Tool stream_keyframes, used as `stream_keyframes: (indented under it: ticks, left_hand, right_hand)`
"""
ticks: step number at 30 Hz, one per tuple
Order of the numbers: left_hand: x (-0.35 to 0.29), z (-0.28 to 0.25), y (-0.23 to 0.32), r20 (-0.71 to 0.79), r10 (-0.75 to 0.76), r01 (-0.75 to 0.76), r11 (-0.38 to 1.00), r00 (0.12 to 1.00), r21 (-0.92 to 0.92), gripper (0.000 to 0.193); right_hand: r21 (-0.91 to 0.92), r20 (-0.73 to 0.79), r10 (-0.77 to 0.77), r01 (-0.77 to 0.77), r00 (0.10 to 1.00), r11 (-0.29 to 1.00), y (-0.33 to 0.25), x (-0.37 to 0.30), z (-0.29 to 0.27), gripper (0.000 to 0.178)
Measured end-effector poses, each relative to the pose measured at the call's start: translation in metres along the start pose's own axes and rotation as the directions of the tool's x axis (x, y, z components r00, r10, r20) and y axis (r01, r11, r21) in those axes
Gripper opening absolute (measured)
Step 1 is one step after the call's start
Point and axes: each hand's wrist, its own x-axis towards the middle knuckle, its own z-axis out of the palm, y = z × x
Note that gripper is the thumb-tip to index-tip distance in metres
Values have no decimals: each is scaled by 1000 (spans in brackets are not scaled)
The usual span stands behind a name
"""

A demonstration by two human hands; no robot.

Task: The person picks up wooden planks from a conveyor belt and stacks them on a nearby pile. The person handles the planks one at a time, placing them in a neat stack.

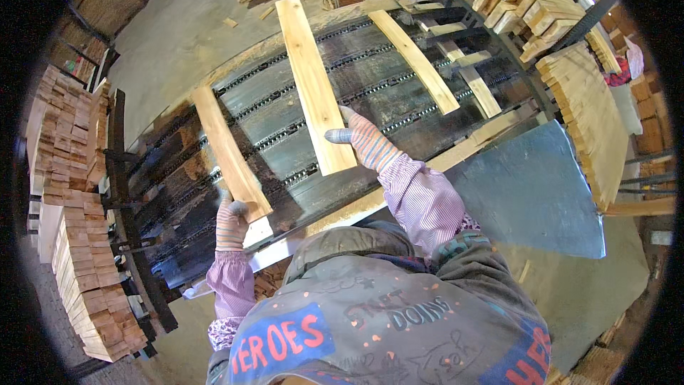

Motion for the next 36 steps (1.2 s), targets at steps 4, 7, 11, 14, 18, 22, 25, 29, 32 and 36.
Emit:
stream_keyframes:
  ticks: [4,7,11,14,18,22,25,29,32,36]
  left_hand:
    - [-6,49,-3,79,52,-46,997,996,-69,94]
    - [5,65,-16,102,-7,8,1000,995,-7,86]
    - [14,104,-23,161,15,-18,1000,987,15,86]
    - [21,123,-33,148,48,-42,998,988,-43,88]
    - [31,137,-37,201,-75,135,941,977,-309,80]
    - [45,133,-44,230,-112,222,815,967,-535,66]
    - [48,129,-51,344,-120,310,758,931,-574,63]
    - [42,128,-57,362,-15,265,711,932,-651,78]
    - [42,134,-58,331,-19,235,744,943,-625,89]
    - [48,130,-66,420,33,271,718,907,-641,96]
  right_hand:
    - [-48,33,-30,31,999,998,-3,0,-22,72]
    - [-102,16,-21,22,1000,995,-15,-5,-41,76]
    - [85,24,-2,0,1000,996,-25,-9,-69,81]
    - [214,133,54,-82,990,973,-49,-18,-77,83]
    - [193,52,36,-46,998,980,-47,-18,-117,85]
    - [213,-3,25,-24,1000,977,-46,-13,-162,85]
    - [162,-31,-78,82,996,983,-51,-10,-188,88]
    - [94,-227,-91,115,970,989,-62,-16,-203,86]
    - [-10,-281,-44,43,959,999,-57,-16,-232,85]
    - [-506,-354,-166,-39,920,862,-36,10,-224,87]
